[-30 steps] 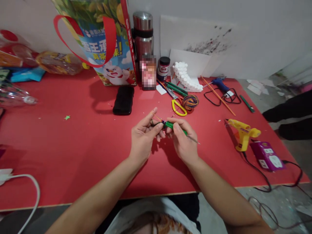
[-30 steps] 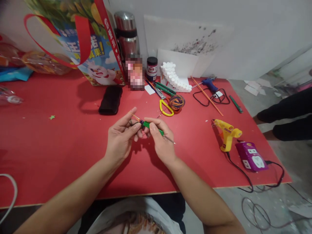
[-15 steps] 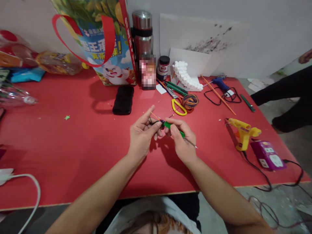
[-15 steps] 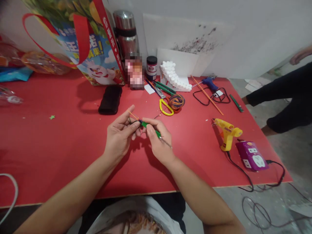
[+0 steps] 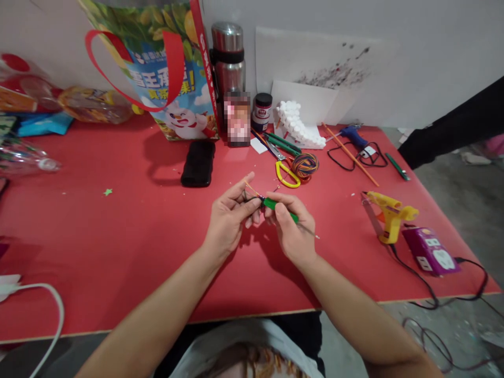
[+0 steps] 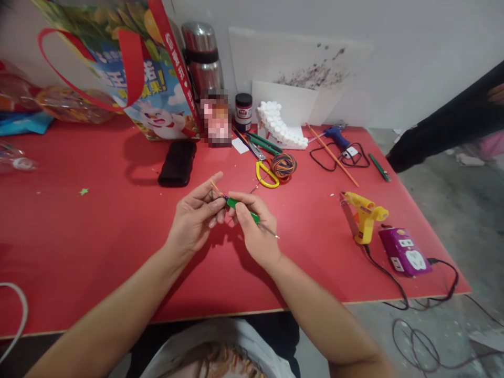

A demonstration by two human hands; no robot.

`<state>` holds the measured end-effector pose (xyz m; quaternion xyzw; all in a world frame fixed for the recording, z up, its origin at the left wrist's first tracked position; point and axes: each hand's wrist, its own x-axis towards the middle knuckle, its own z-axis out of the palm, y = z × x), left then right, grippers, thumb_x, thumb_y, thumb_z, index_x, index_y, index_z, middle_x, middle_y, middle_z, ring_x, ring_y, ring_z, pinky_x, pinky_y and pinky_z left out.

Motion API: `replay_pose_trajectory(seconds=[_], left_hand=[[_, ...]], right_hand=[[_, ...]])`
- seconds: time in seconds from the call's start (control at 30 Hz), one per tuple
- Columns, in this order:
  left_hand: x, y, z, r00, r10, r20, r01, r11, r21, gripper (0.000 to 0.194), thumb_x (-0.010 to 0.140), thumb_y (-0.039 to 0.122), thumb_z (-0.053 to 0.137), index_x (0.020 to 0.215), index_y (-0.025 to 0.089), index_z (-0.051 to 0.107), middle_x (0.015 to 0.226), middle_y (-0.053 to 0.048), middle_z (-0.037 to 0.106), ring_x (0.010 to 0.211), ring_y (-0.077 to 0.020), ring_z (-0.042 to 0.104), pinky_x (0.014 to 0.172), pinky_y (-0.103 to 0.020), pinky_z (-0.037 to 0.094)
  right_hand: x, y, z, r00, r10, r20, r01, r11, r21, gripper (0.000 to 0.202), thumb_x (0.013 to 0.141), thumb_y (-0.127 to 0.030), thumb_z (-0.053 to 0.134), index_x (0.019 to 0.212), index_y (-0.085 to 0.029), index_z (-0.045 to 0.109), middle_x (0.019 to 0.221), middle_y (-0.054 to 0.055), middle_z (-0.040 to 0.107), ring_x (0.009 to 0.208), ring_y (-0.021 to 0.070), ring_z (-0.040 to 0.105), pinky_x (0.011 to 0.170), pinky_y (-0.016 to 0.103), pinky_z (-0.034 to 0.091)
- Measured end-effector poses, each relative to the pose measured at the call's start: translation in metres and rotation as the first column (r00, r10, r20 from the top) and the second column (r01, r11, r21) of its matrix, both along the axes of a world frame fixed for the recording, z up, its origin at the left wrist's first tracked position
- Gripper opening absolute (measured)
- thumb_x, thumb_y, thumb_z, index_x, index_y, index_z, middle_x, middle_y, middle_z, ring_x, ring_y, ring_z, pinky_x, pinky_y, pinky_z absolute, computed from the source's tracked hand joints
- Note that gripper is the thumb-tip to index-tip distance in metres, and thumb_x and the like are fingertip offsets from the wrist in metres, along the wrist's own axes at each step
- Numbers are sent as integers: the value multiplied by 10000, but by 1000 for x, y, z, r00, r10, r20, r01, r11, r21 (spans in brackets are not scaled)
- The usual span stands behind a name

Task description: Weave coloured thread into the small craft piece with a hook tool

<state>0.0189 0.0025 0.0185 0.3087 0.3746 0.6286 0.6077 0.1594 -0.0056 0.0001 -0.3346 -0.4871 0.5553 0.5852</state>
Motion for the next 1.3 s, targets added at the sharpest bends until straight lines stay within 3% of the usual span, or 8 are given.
replay_pose_trajectory(seconds=[0.13,0.27,0.4,0.5,0.67,0.9,1.3], left_hand=[[-7,4,1,999,-36,-40,35,999,-5,590,709,146,896,1282,215,776,704,31,668,460,-77,623,377,-158,373],[-3,0,-1,993,21,-119,-18,1000,25,671,746,155,877,1393,226,712,686,33,677,497,-77,623,422,-154,419],[5,-3,-1,995,62,-77,-62,998,7,669,741,165,889,1385,232,719,658,48,648,498,-70,608,434,-151,429],[5,-2,-1,999,37,-18,-37,999,-5,607,751,153,879,1340,220,748,628,55,617,479,-62,590,415,-144,403],[-4,2,1,1000,-12,-20,12,1000,-6,588,740,137,876,1312,212,763,663,36,654,476,-63,600,403,-141,391],[-9,2,7,1000,-1,-7,1,1000,3,555,728,119,871,1268,212,785,690,32,661,462,-63,597,387,-150,383],[-14,1,14,1000,-5,1,5,1000,17,546,719,94,872,1239,246,807,699,23,671,451,-60,594,380,-142,375]], right_hand=[[7,6,-3,998,43,40,-42,999,-12,222,1020,-397,652,1162,-267,761,821,4,696,724,153,641,732,341,529],[5,2,0,980,-62,189,55,998,43,223,1036,-376,628,1194,-270,745,906,20,730,818,163,670,800,344,558],[-1,-6,4,963,-133,233,116,990,85,215,1045,-350,611,1216,-296,730,1027,36,738,888,165,688,828,335,580],[-3,-8,4,964,-153,218,136,986,94,217,1042,-373,613,1208,-301,733,1053,46,733,888,171,685,833,348,585],[0,-3,-1,991,-46,122,42,998,38,278,1022,-414,641,1255,-283,718,892,21,715,773,162,653,773,352,564],[-2,1,-8,999,4,-38,-6,999,-50,294,979,-421,706,1231,-275,746,870,17,722,737,157,635,759,360,528],[2,0,-2,998,-13,62,12,1000,25,249,995,-389,693,1221,-342,785,896,24,728,753,173,621,753,373,517]])
